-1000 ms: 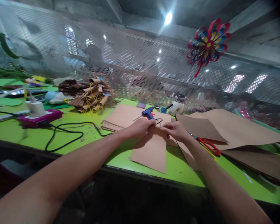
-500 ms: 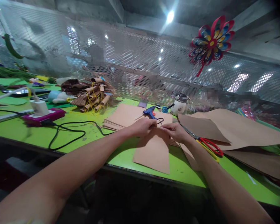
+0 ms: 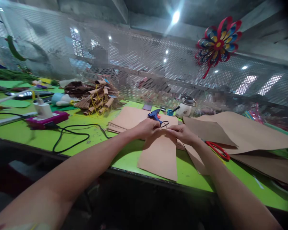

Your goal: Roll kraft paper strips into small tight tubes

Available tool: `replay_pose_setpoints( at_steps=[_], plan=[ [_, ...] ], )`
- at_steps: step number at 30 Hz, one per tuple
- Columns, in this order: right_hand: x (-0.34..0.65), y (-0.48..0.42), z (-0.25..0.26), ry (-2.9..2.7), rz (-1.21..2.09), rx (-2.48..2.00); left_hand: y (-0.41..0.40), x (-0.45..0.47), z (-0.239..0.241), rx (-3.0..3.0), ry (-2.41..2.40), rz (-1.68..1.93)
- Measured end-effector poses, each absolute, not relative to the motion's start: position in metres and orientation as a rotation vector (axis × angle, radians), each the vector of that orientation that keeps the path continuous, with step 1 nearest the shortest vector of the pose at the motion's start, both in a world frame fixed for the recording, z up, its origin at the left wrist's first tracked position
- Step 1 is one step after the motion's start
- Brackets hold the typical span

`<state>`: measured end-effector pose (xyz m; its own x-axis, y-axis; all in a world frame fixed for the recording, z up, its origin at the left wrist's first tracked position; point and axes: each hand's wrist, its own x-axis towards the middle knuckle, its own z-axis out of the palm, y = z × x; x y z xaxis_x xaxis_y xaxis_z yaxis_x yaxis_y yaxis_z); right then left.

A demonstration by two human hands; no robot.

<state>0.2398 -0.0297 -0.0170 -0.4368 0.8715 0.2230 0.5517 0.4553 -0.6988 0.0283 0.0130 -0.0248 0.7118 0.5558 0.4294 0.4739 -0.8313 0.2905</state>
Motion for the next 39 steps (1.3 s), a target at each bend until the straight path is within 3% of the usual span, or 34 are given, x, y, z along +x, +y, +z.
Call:
replay_pose_setpoints(
  at_steps=[8,25,39],
  plan=[
    [0.244,-0.039,-0.007,-2.237,1.033,-1.175,0.016,0.029,-0.029,2.708,0.830,0.701],
    [0.256,-0.021,-0.023,-2.244,0.923,-1.199,0.020,0.025,-0.032,2.496,0.953,0.636],
    [0.244,-0.030,-0.016,-2.374,0.622,-1.271,0.015,0.026,-0.031,2.600,0.811,0.617]
  ],
)
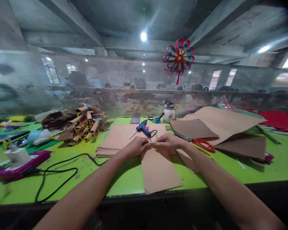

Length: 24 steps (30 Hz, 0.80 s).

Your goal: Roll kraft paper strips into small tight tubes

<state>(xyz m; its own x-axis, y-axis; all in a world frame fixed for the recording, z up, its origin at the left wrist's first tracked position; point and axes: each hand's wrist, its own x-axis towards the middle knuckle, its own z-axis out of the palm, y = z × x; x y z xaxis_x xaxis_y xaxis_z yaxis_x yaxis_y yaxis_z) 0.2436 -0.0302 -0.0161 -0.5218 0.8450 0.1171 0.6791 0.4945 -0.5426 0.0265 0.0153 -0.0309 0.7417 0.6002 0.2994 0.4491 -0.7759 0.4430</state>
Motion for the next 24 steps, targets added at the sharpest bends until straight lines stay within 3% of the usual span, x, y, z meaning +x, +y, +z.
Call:
replay_pose_setpoints(
  at_steps=[9,24],
  plan=[
    [0.234,-0.029,-0.025,-2.402,0.389,-1.232,0.019,0.025,-0.029,2.442,0.825,0.497],
    [0.240,-0.020,-0.029,-2.284,0.807,-1.211,0.026,0.020,-0.032,2.253,0.718,0.409]
  ],
)
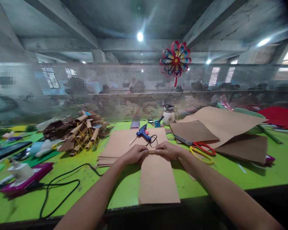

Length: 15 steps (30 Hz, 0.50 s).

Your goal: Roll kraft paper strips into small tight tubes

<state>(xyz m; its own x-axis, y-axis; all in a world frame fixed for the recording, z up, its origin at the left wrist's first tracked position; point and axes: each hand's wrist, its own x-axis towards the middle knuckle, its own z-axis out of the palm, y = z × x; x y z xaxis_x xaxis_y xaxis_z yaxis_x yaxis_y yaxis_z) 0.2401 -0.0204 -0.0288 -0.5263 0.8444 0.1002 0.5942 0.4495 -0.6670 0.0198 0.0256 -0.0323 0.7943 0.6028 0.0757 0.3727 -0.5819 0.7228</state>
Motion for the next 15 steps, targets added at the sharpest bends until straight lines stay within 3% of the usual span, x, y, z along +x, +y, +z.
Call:
replay_pose_setpoints(
  at_steps=[15],
  plan=[
    [0.2458,-0.0152,-0.0345,-2.261,0.624,-1.238,0.0287,0.0170,-0.0287,2.039,0.766,0.514]
  ],
)
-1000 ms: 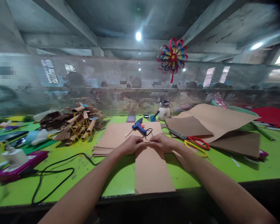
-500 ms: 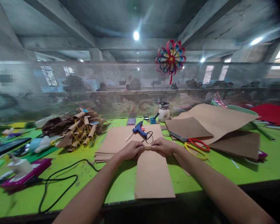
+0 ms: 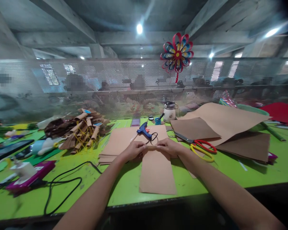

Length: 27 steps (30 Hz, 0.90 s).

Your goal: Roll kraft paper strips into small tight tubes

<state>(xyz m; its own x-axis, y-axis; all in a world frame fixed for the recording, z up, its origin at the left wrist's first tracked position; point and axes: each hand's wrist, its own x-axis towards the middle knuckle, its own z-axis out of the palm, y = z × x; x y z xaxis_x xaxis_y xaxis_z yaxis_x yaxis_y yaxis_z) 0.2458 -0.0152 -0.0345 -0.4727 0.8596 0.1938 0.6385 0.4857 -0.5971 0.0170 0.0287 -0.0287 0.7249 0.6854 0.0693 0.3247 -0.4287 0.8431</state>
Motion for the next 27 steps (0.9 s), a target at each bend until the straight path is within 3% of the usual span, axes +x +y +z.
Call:
replay_pose_setpoints(
  at_steps=[8,16,27],
  plan=[
    [0.242,-0.019,-0.031,-2.246,0.609,-1.283,0.034,0.016,-0.036,2.196,0.812,0.685],
    [0.230,-0.024,-0.033,-2.202,0.631,-1.211,0.024,0.019,-0.033,2.096,0.771,0.514],
    [0.222,-0.029,-0.032,-2.265,0.415,-1.203,0.020,0.019,-0.027,1.933,0.737,0.364]
  ],
)
